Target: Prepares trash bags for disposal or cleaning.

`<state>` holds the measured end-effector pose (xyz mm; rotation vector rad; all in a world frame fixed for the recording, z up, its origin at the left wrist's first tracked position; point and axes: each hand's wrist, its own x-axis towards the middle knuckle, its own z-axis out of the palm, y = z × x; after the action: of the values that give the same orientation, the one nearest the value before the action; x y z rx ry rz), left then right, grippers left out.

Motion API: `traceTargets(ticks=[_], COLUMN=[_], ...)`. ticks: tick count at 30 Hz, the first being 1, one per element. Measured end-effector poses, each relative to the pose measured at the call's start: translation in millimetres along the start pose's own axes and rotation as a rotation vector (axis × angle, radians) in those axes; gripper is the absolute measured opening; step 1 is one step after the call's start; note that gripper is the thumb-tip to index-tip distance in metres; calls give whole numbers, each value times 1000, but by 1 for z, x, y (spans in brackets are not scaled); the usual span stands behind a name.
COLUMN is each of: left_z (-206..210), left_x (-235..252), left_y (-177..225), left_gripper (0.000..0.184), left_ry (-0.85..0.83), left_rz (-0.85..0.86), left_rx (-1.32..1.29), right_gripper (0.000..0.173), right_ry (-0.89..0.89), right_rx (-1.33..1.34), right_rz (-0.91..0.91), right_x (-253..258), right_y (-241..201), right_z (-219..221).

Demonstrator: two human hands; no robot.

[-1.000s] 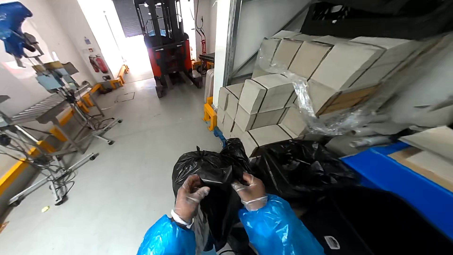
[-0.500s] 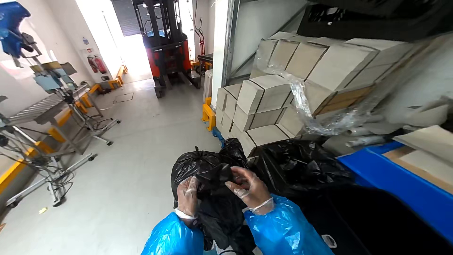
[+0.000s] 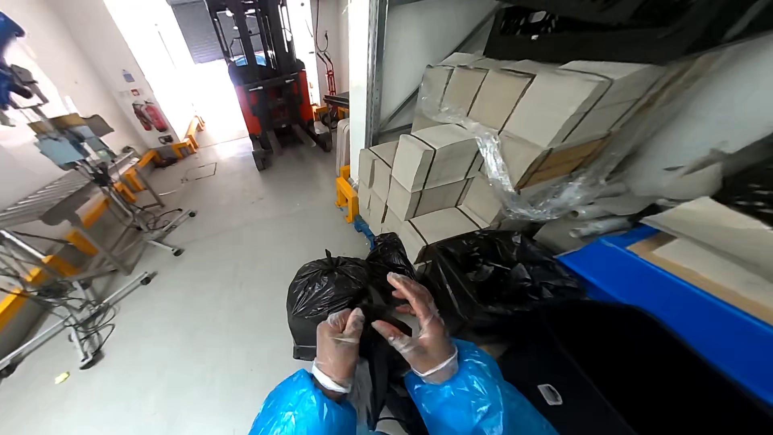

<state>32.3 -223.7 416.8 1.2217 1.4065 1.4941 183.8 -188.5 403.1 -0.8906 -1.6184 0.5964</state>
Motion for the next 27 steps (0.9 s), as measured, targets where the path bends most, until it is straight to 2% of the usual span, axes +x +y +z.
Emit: traceTargets(ticks=[2, 3, 4, 5, 7, 9, 11, 12, 14, 15, 16, 18, 21, 23, 25, 27], left_z=[3, 3, 2, 1, -3, -7, -9, -9, -8, -6, -5, -4, -7, -8, -7, -6], left_x=[-2, -3, -4, -4, -4, -3, -5, -4, -3, -3, -4, -6, -3, -5, -5, -4], left_y=[-1, -1, 0, 2, 9, 14, 13, 13, 13, 14, 15, 18, 15, 13, 12, 10], left_gripper=[35, 36, 36, 35, 36, 36, 35, 36, 35, 36, 37, 41, 46, 49, 51, 50], left_ry=[-15, -11, -18, -27, -33, -42, -31, -17, -7, -22, -48, -68, -41, -11, 2, 9], left_rz=[145, 196, 209, 187, 84, -1, -15, -18, -27, -23, -1, 69, 173, 200, 205, 210], left_rx=[33, 46, 50, 38, -55, -191, -249, -245, -208, -187, -164, -105, -60, -46, -47, -44], right_gripper=[50, 33, 23, 23, 23, 20, 29, 44, 85, 98, 102, 86, 41, 19, 13, 15], right_ry=[-48, -49, -44, -50, -34, 80, 153, 100, -92, -171, -220, -219, -127, -48, 23, 46], right_rx=[-67, -86, -95, -77, 107, 215, 207, 191, 142, 108, 80, 119, 301, 326, 306, 301], right_rz=[-194, -260, -277, -235, -41, 119, 168, 139, 41, -7, -47, -52, 13, 71, 113, 103], right_x=[8, 11, 11, 11, 13, 18, 21, 19, 13, 9, 5, 1, 8, 13, 17, 17], right_y=[3, 4, 5, 3, -7, -12, -8, -4, -1, -3, -4, -3, -8, -12, -12, -10], right_z=[-5, -6, -7, -9, -14, -19, -25, -27, -25, -18, -11, -3, -9, -14, -14, -10])
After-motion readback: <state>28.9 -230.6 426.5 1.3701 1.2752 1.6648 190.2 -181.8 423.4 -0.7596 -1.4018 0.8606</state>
